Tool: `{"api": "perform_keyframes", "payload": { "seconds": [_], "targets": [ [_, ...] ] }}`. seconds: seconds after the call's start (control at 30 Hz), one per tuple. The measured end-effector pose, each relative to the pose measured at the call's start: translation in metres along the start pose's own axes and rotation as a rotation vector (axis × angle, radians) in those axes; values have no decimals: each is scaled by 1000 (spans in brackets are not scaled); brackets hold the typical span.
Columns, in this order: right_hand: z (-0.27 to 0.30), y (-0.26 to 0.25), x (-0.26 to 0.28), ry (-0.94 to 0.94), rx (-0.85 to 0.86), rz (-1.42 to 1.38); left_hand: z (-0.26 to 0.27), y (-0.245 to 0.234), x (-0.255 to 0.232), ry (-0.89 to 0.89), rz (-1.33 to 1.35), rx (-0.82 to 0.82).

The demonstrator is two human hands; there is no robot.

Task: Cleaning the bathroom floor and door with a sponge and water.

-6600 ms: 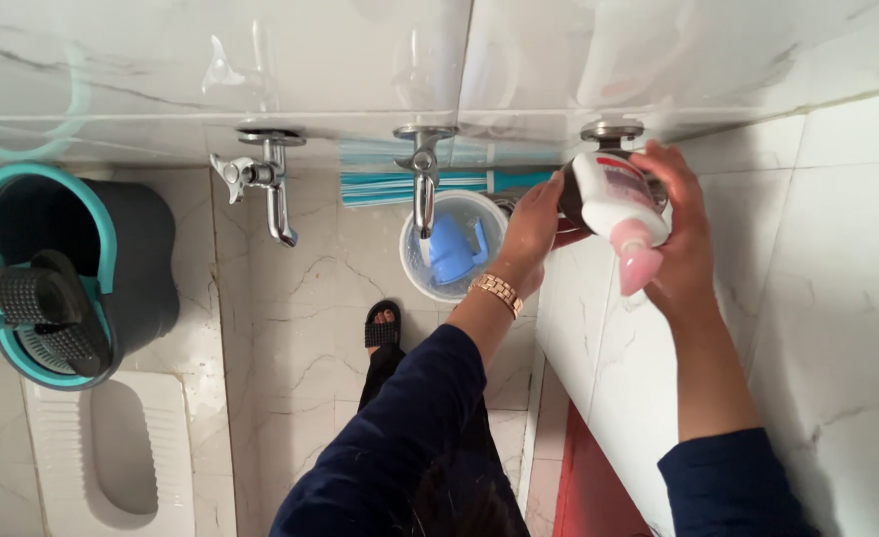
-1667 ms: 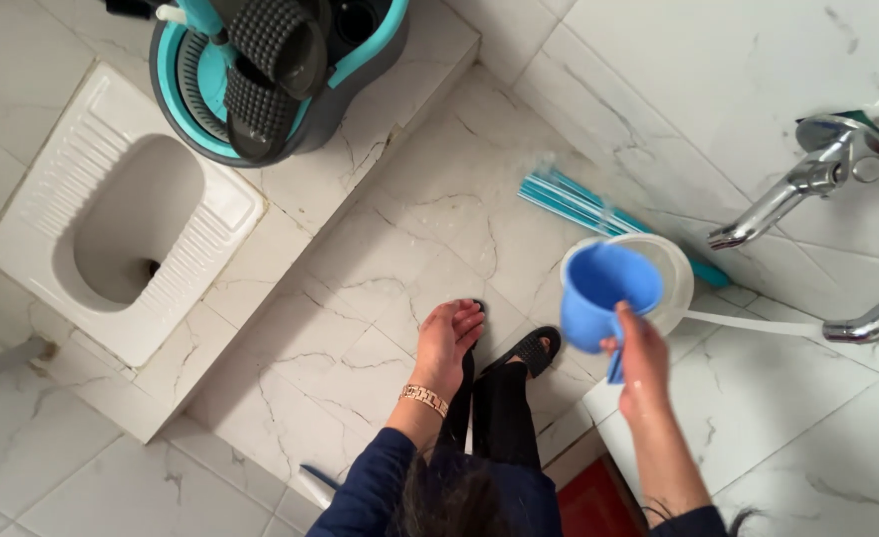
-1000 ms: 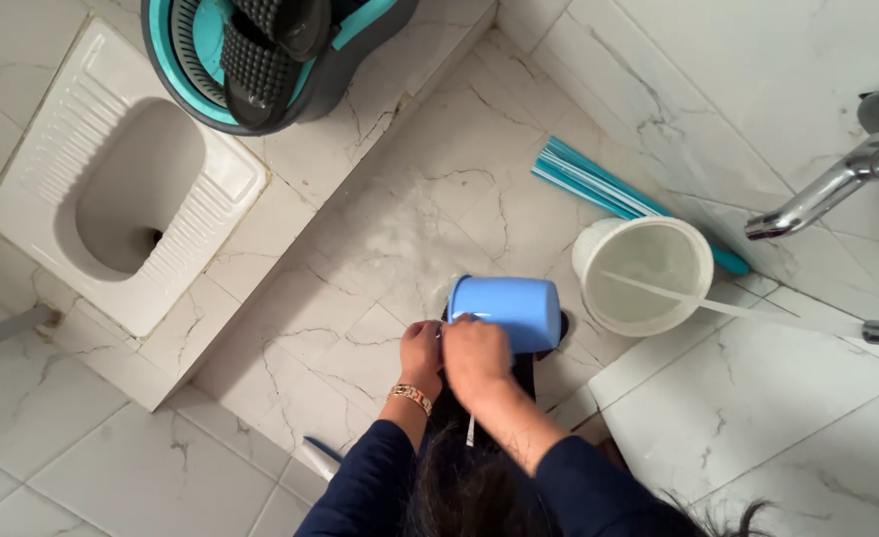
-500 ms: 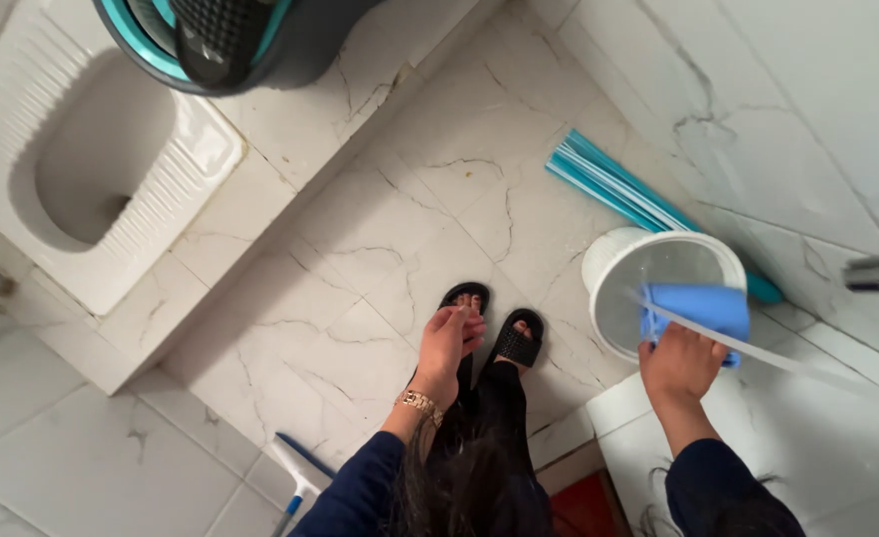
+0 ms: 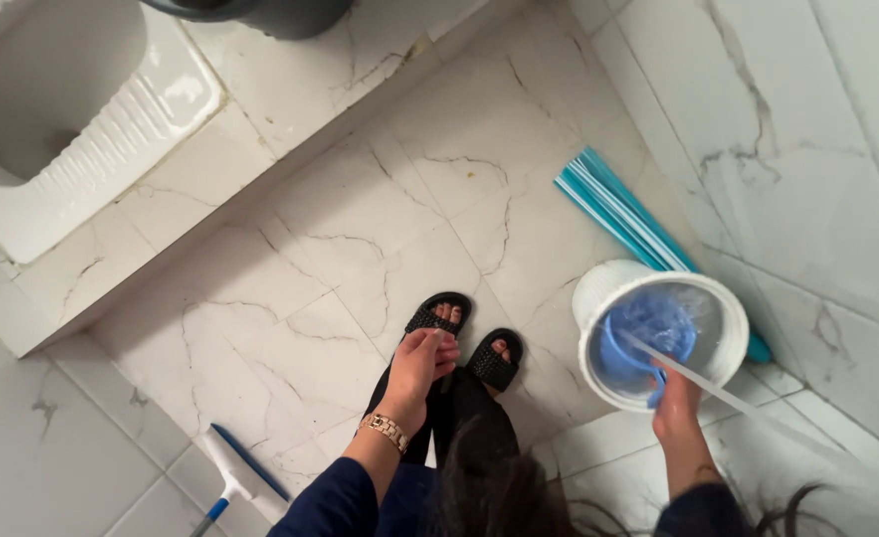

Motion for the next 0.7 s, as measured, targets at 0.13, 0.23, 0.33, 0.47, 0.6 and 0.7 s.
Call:
{"api": "perform_keyframes", "payload": {
  "seconds": [0.13,0.23,0.33,0.47,0.6,0.7],
  "targets": [
    [75,-31,29,-71,105,-99,25,-17,-20,-23,68,-17],
    [122,-25,58,-173,80,20,40,-33,-37,-24,139,-19],
    [243,53,160,-164,182,62,57,-46,-64,10,219,-20],
    [318,175,218,-323,367,247,42,-68,-66,69,338,-71],
    [386,287,252,-767,485,612,47,-92,-86,67,366,-167],
    [419,329,254,-709,522,730,49,-116,-94,36,369,-165]
  ]
}}
Point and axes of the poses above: each hand's wrist, its own z-axis away from the middle knuckle, its own y-axis out of the palm, x = y × z, the point moved 2 cm from there along -z, towards the middle knuckle, and after that the axes turned 12 degrees about -x, right-handed, at the moved point
